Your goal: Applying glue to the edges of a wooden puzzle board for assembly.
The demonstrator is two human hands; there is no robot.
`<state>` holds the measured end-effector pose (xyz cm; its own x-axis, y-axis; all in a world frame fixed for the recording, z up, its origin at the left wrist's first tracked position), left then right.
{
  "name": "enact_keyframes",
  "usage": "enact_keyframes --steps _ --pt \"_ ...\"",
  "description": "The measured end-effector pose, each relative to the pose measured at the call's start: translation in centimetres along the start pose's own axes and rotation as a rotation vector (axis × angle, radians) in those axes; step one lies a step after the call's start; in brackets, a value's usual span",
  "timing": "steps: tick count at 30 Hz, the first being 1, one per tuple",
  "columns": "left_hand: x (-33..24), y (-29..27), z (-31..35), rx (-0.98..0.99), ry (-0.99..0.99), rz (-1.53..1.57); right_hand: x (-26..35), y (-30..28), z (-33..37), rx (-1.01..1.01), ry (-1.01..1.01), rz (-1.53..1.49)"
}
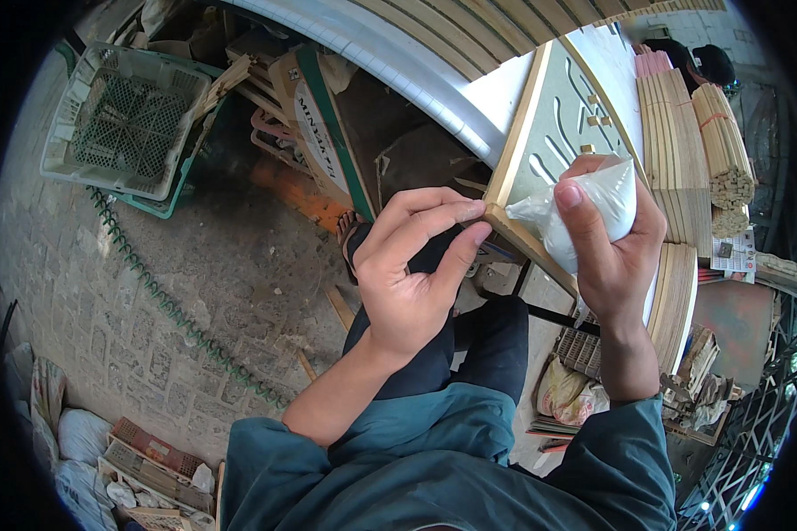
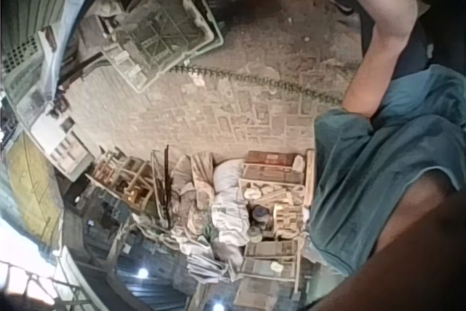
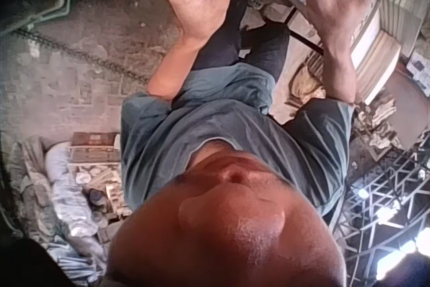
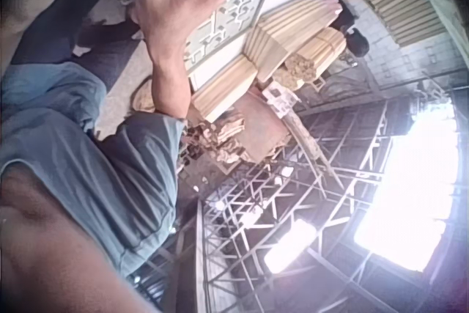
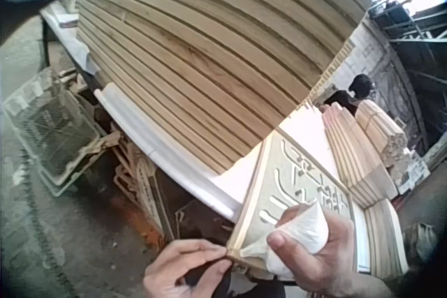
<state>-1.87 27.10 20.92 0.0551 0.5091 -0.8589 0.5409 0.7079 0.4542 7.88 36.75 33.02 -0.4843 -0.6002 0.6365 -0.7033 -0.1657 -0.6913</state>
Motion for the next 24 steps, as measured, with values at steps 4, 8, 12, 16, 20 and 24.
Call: enact_keyframes --steps 4,8,12,16,20,24 --pt "-0.09 0.15 0.02 0.007 0.003 0.003 0.05 -0.11 0.15 -0.002 0.005 0.011" --pt "0.0 0.13 -0.02 -0.001 0.005 0.007 -0.04 -0.09 0.15 -0.014 0.003 0.006" --pt "0.14 0.21 -0.03 -0.006 -0.002 0.017 -0.07 -0.14 0.08 -0.009 0.002 0.02" --pt "0.0 0.27 -0.14 -0.001 0.004 0.011 -0.01 -0.22 0.06 -0.01 -0.006 0.026" --pt "0.06 0.16 -0.12 -0.003 -0.002 0.013 -0.06 -0.14 0.03 -0.01 -0.017 0.027" --pt "-0.09 0.2 -0.28 -0.061 -0.021 0.01 -0.03 -0.33 0.0 -0.036 -0.023 0.025"
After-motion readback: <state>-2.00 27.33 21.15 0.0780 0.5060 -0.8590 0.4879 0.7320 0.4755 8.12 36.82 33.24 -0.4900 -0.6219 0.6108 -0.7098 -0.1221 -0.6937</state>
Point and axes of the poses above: each hand's wrist, its own z-axis away from the middle knuckle, its own y-axis out of the palm, x = y × z, the point moved 6 cm from there along -z, towards the middle knuckle, and after that the axes turned 12 degrees about -x, right-handed, at the moved point
